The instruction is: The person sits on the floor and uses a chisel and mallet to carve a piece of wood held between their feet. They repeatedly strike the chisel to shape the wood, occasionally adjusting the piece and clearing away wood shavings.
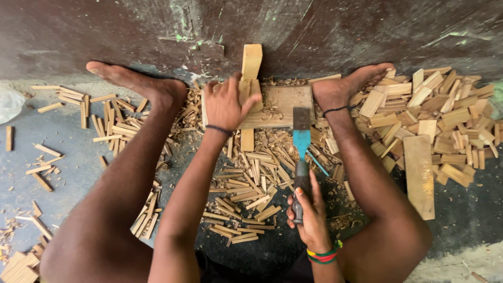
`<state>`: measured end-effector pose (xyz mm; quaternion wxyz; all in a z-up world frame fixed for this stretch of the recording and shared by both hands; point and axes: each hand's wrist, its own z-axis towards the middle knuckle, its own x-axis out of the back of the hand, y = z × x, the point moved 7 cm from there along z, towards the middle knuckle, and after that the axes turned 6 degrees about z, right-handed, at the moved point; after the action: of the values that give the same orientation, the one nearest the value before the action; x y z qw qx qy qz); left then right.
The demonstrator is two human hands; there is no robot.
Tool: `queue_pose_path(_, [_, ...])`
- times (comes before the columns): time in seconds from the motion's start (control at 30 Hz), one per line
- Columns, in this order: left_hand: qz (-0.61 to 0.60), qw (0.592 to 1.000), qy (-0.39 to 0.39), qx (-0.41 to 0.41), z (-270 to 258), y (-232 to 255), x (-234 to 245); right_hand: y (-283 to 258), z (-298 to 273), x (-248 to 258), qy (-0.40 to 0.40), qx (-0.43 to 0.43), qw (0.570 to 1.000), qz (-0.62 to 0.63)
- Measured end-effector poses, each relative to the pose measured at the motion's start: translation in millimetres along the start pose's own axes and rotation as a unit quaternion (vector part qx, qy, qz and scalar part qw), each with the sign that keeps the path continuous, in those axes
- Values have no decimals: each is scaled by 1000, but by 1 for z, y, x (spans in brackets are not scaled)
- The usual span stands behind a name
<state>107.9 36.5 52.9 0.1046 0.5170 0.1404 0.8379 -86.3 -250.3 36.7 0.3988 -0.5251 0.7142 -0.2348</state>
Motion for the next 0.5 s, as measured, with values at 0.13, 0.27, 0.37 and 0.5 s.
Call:
queue_pose_path(0.13, [-132, 977, 22, -166, -23, 40, 39, 1, 3, -20, -25, 1, 1000, 10])
queue_pose_path(0.27, [-227, 941, -58, -244, -37, 89, 39, 13, 4, -46, -60, -29, 998, 3])
queue_pose_path(0.37, [-293, 906, -111, -285, -46, 114, 28, 21, 0, -62, -82, -42, 996, 5])
queue_pose_path(0.5, [-257, 910, -147, -290, -50, 114, 11, 17, 3, -73, -95, -33, 995, 9])
